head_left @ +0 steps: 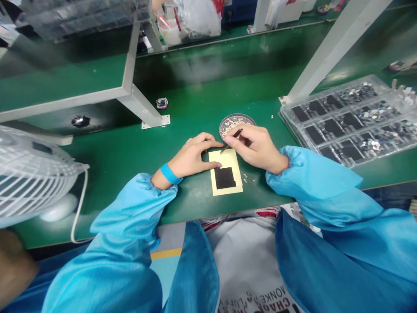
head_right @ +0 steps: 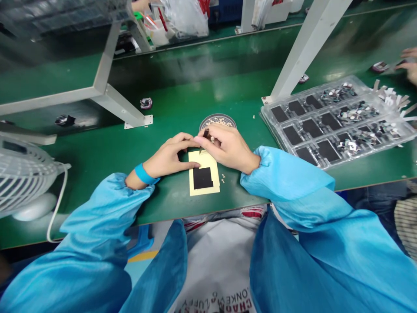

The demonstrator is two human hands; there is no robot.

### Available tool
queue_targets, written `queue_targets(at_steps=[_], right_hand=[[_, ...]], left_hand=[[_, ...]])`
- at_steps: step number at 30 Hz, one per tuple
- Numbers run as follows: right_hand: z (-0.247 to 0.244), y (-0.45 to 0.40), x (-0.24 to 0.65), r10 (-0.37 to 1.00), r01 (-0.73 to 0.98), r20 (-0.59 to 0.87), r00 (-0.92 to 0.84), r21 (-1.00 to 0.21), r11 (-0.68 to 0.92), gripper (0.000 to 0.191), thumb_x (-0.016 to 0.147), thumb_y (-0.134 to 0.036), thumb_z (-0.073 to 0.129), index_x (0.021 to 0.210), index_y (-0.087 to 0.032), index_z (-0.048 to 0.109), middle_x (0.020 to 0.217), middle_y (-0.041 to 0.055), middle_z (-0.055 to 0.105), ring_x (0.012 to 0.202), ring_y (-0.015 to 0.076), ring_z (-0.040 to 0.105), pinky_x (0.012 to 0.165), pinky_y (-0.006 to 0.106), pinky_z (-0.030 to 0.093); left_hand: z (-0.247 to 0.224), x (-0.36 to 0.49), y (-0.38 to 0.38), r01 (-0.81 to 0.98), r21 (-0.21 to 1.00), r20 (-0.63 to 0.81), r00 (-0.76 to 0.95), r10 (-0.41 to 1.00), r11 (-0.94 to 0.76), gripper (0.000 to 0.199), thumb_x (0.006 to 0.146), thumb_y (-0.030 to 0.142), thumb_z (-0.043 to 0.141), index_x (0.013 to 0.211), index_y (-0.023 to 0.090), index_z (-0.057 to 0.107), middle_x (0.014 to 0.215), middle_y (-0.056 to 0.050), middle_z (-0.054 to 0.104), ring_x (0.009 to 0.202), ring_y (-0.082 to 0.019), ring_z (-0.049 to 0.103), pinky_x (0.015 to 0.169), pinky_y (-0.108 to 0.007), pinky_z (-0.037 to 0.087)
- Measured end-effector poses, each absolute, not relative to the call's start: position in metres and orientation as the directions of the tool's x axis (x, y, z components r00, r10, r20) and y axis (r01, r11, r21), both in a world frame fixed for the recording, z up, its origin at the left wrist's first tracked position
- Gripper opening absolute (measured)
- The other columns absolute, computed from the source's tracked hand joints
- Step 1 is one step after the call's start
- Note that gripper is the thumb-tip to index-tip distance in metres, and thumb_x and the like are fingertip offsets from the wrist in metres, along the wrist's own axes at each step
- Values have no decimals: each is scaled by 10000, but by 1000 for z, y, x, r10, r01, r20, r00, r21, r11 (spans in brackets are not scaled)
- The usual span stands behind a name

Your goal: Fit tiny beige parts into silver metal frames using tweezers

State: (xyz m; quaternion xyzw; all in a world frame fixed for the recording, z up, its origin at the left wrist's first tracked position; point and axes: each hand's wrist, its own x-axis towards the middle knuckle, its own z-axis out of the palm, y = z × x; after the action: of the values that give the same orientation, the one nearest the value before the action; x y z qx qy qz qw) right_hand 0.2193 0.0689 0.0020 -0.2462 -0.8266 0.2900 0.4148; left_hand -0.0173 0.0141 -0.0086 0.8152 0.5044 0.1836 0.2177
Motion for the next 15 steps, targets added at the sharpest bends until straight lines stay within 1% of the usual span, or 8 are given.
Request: queue_targets(at_steps=[5,10,15], right_hand=[[0,71,220,605,166,518,-605,-662,731,227,983,-407,630,940,-202,715,909,47,726,802,179,633,733,317,492],[0,73,222,603,178,495,-626,-662,728,211,989,-383,616,942,-197,706,879,40,721,748,168,612,698,309,471],[-1,74,222,608,197,494,-621,-653,731,217,999,-376,585,909,-202,678,842,33,699,754,171,598,699,306,461]], left_hand=[[-9,-17,14,739,532,90,435,896,-413,588,816,515,791,1345,303,647,1289,-79,586,1220,-297,574,1043,-442,450],[-8,-17,14,729,540,93,445,891,-421,526,821,508,787,1296,305,688,1289,-78,589,1221,-298,574,1057,-449,444],[-8,-17,13,739,533,77,442,894,-411,445,825,498,785,1222,305,727,1312,-82,578,1237,-300,568,1070,-461,439]])
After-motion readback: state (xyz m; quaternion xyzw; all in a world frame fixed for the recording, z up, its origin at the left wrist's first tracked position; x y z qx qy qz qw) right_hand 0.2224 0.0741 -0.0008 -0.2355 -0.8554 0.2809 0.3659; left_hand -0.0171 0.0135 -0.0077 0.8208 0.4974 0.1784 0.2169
